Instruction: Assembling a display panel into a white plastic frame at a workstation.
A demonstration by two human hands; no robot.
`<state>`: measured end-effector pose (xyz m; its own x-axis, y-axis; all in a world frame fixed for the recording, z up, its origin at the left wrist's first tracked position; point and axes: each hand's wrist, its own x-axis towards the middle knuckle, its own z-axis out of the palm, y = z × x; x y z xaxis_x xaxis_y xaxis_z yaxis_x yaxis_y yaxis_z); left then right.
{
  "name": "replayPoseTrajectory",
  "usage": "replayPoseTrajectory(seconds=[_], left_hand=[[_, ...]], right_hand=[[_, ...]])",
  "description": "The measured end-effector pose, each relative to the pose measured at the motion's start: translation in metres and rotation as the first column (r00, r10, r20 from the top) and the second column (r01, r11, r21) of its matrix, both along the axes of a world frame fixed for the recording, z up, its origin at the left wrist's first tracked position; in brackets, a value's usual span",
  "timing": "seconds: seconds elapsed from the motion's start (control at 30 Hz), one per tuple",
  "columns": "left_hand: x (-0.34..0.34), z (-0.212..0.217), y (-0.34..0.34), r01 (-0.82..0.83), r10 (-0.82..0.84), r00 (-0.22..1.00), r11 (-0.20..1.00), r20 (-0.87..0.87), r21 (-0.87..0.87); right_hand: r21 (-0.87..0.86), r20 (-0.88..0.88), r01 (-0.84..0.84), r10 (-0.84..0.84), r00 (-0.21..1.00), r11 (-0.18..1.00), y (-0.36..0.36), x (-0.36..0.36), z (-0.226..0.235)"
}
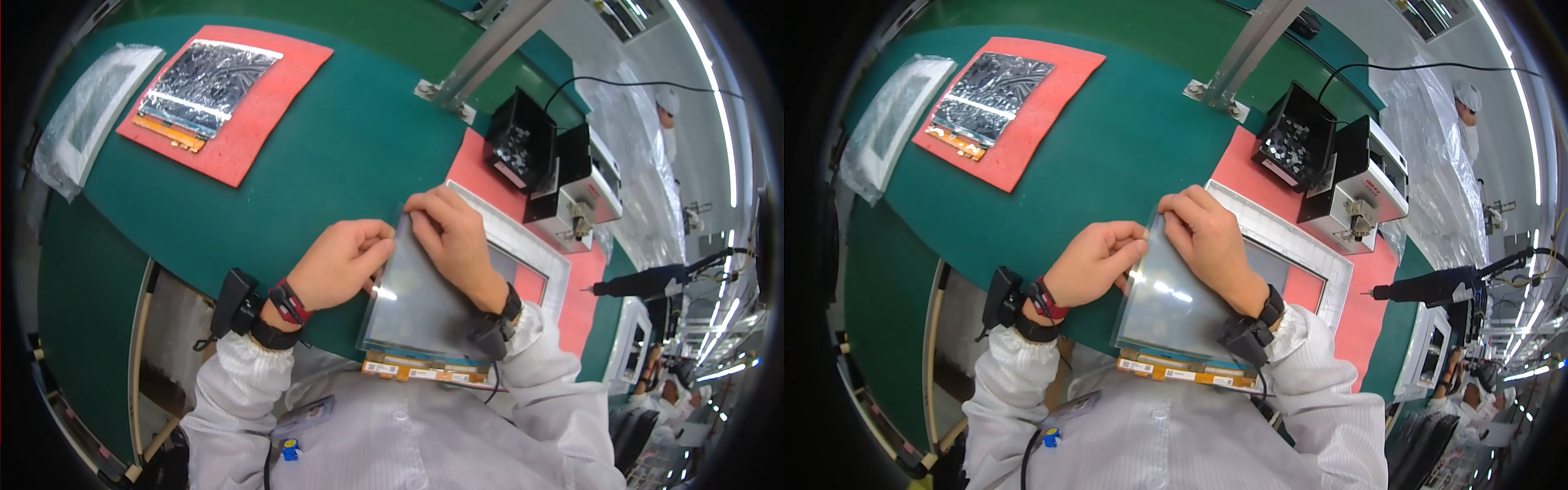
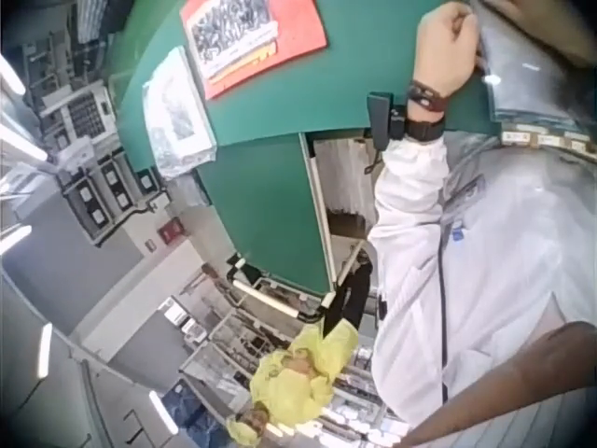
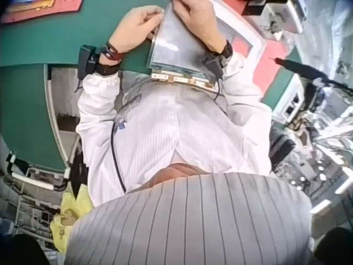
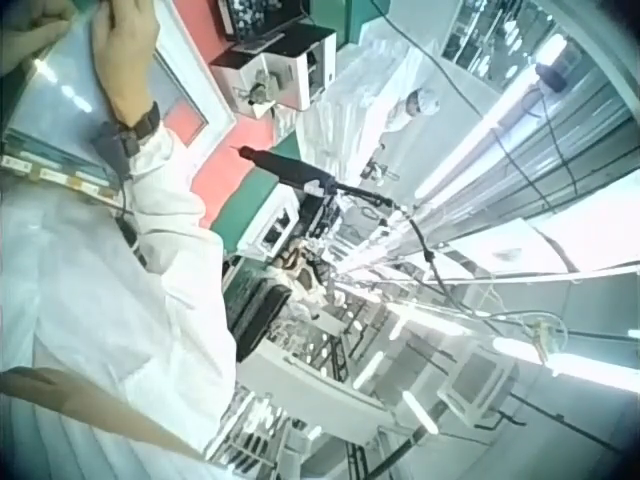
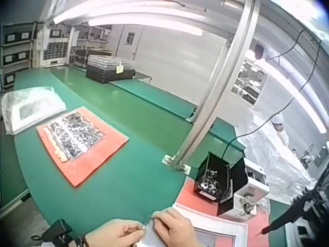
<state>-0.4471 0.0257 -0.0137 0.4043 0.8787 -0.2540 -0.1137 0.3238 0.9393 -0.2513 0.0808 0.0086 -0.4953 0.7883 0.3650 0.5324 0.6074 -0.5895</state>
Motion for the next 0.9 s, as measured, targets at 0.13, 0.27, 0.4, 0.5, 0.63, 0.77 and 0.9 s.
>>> replayPoseTrajectory(seconds=[0.13, 0.27, 0.4, 0.5, 0.63, 0.77, 0.9], left_hand=[[-0.0003, 0.0002, 0.0002, 0.004, -0.004, 1.0, 1.0, -0.008, -0.009], [-0.0002, 0.0004, 0.0001, 0.005, -0.005, 1.0, 1.0, 0.004, -0.013], [-0.0001, 0.0007, 0.0, 0.0, 0.0, 1.0, 1.0, 0.003, -0.014], [-0.0001, 0.0005, 0.0002, 0.001, -0.001, 1.0, 1.0, 0.0, -0.014], [0.0004, 0.0015, 0.0002, 0.001, -0.001, 1.0, 1.0, 0.009, -0.017], [0.0004, -0.0006, 0.001, 0.002, -0.002, 1.0, 1.0, 0.01, -0.009], [0.0, 0.0016, -0.0002, 0.005, -0.005, 1.0, 1.0, -0.006, 0.003]], right_hand=[[-0.021, -0.07, 0.021, -0.022, 0.997, 1.0, 0.0013, 0.0013, -0.0026], [-0.003, -0.056, 0.014, -0.014, 0.998, 1.0, 0.0008, -0.0003, -0.0013], [-0.02, -0.038, 0.019, -0.019, 0.999, 1.0, -0.0001, -0.0002, -0.0004], [-0.005, -0.027, 0.02, -0.02, 0.999, 1.0, 0.0002, 0.0, -0.0012], [0.011, -0.014, 0.017, -0.017, 1.0, 1.0, 0.0007, -0.0003, -0.0013], [0.027, -0.005, 0.016, -0.016, 1.0, 1.0, 0.0013, -0.0006, -0.0013], [0.029, -0.017, 0.02, -0.019, 1.0, 0.999, 0.0, -0.0016, -0.0015]])
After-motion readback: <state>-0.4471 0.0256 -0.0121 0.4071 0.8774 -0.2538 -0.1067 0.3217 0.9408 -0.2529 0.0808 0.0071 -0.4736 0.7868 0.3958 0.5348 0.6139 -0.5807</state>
